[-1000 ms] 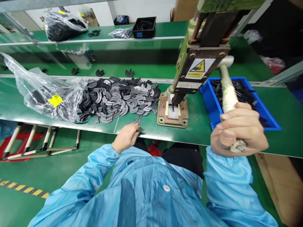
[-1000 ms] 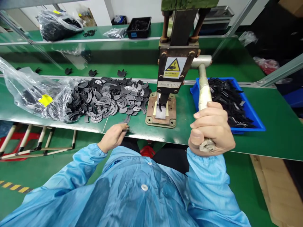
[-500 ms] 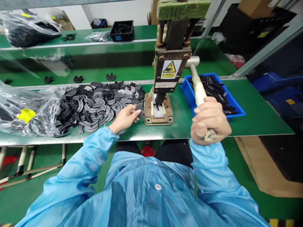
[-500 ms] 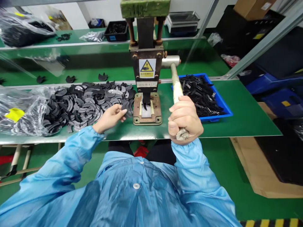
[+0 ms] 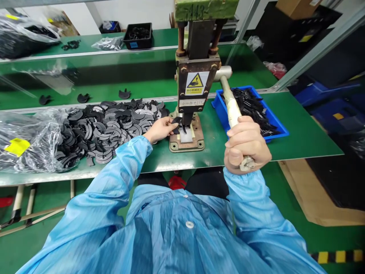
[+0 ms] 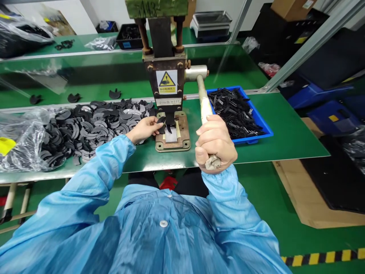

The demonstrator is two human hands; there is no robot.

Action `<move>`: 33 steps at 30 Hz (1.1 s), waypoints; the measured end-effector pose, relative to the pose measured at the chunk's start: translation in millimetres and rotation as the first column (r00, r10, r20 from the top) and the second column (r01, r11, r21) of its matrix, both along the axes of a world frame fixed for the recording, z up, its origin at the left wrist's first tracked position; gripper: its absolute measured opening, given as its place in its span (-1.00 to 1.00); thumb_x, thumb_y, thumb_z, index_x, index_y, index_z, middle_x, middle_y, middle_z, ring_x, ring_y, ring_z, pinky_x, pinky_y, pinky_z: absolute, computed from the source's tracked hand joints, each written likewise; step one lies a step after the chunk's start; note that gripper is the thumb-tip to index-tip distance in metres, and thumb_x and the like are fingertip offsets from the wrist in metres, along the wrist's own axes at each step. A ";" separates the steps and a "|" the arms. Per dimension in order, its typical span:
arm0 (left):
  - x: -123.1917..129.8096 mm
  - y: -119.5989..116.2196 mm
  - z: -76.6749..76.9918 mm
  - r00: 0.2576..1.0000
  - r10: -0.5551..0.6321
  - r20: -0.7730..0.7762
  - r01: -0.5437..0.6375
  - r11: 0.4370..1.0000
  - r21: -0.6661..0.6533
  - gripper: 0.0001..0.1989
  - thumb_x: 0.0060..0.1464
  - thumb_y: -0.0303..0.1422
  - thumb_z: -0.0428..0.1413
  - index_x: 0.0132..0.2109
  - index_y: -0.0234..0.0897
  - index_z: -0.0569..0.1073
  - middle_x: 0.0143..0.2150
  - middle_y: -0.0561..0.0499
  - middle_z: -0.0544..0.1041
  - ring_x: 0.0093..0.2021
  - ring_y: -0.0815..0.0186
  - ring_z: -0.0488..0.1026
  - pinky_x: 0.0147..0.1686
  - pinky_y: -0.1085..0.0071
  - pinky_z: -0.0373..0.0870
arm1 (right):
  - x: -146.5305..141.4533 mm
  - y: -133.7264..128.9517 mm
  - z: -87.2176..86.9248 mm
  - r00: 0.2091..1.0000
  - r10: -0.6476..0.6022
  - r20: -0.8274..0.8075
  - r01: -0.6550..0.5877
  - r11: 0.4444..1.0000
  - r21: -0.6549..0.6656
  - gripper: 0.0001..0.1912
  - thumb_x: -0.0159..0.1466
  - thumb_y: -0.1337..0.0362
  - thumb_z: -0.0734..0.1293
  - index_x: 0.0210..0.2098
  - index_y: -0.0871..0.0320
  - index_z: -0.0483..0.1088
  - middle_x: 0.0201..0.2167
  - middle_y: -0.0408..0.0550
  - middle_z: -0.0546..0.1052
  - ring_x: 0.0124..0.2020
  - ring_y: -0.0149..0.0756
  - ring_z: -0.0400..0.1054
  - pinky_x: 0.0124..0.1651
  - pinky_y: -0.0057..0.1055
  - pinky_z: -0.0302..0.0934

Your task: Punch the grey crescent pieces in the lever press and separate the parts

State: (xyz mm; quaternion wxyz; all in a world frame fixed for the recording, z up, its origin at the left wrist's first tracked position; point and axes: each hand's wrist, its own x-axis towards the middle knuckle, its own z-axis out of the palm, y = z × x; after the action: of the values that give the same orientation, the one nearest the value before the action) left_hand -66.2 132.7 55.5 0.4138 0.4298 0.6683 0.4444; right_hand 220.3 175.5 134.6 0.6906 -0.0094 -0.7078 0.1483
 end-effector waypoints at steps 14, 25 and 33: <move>1.9 3.6 7.9 0.998 -0.042 -0.050 0.042 0.999 -0.004 -0.75 0.25 -0.32 0.36 -0.25 -0.25 0.42 -0.45 0.11 0.52 -0.49 0.40 0.51 -0.49 0.52 0.34 | 3.2 -4.8 0.7 0.999 -0.015 0.041 0.016 1.000 -0.020 -0.61 0.45 0.12 0.38 -0.48 0.09 0.30 -0.48 -0.28 0.49 -0.23 -0.40 0.52 0.25 0.05 0.44; -0.2 16.0 27.3 0.995 -0.074 0.070 0.090 0.962 -0.256 -0.70 0.26 -0.37 0.37 -0.32 -0.26 0.40 -0.52 0.10 0.50 -0.51 0.39 0.58 -0.57 0.57 0.34 | 0.7 -7.8 2.5 0.999 -0.042 0.022 0.043 0.998 -0.046 -0.58 0.44 0.09 0.38 -0.49 0.09 0.28 -0.52 -0.28 0.47 -0.26 -0.40 0.52 0.20 0.06 0.45; 11.3 8.9 35.3 0.958 0.070 0.279 0.037 0.932 -0.361 -0.74 0.35 -0.36 0.30 -0.27 -0.28 0.41 -0.53 0.02 0.56 -0.53 0.38 0.61 -0.49 0.58 0.50 | -5.1 -2.3 21.8 0.999 -0.012 -0.030 0.011 1.000 -0.012 -0.58 0.42 0.03 0.42 -0.48 0.06 0.31 -0.56 -0.25 0.42 -0.33 -0.37 0.50 0.12 0.01 0.49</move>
State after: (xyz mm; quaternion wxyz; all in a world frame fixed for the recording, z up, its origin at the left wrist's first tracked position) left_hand -54.9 141.6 90.8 0.5747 0.2712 0.6752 0.3745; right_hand 215.1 173.2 156.4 0.7018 -0.0155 -0.6965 0.1488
